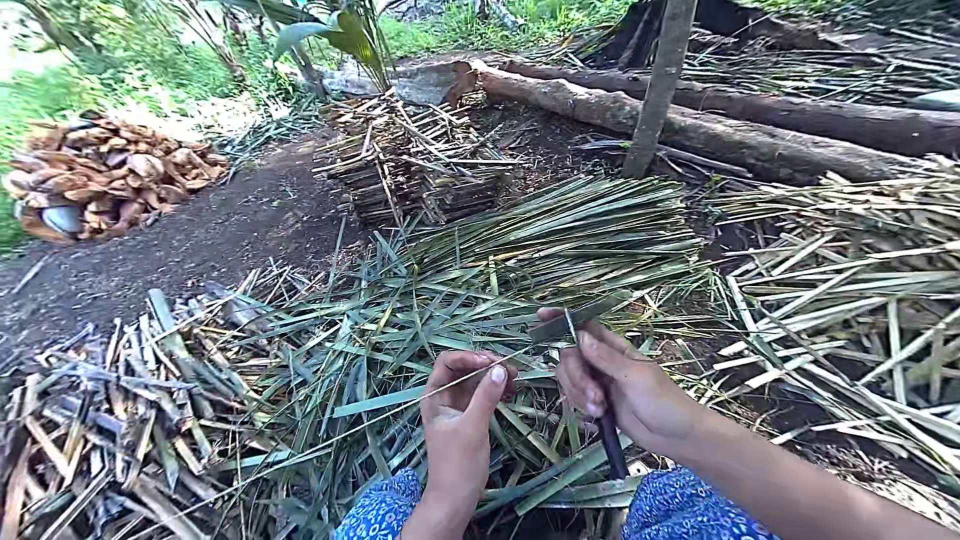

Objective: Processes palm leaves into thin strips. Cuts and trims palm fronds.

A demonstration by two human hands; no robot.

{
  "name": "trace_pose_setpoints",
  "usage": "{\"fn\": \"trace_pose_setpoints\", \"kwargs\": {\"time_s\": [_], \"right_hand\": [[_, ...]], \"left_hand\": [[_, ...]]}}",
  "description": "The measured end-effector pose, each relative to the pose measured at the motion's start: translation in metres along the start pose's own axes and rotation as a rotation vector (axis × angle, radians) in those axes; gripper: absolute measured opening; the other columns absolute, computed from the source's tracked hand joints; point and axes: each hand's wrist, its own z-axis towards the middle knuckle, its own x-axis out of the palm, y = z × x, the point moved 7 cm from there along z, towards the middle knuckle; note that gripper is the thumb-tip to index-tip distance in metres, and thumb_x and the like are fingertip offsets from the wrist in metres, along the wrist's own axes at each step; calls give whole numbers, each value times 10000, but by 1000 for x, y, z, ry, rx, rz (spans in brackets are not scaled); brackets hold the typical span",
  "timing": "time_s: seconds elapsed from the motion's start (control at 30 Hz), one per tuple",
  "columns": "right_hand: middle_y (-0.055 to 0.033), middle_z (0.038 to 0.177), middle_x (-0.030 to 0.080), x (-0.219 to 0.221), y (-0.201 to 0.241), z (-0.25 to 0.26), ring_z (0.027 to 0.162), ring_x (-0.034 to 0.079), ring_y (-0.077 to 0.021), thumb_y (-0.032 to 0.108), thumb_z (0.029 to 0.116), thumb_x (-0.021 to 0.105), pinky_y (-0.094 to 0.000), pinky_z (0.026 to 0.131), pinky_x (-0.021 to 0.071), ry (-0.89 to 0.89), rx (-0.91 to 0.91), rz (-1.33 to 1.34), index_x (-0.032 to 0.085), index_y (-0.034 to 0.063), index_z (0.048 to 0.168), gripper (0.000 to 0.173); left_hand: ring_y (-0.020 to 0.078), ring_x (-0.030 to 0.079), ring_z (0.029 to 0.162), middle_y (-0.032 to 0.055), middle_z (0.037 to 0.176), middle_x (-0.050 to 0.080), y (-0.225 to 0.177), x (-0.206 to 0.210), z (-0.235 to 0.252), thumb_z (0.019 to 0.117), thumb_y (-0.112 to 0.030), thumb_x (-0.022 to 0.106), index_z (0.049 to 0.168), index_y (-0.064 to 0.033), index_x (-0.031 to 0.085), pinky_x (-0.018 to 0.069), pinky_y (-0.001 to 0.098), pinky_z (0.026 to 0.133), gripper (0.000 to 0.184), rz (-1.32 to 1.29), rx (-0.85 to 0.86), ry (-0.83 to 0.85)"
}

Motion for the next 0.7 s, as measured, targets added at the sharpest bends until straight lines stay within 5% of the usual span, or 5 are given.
{"fn": "trace_pose_setpoints", "kwargs": {"time_s": [0.33, 0.7], "right_hand": [[153, 732, 554, 29, -12, -14, 558, 503, 57, 286, 1051, 520, -110, 521, 450, 159, 201, -181, 525, 184, 1419, 382], [159, 699, 559, 9, 0, -10, 552, 508, 56, 228, 1033, 558, -103, 514, 443, 11, 103, -345, 605, 97, 1358, 353]], "left_hand": [[73, 697, 1025, -37, 1026, 729, -12, 10, -12, 897, -38, 733, 931, -179, 710, 582, 252, 918, 147, 119, 225, 131], [52, 715, 858, -38, 939, 734, -10, 9, -13, 880, -67, 767, 878, -163, 688, 613, 221, 766, 124, 169, 197, 57]]}}
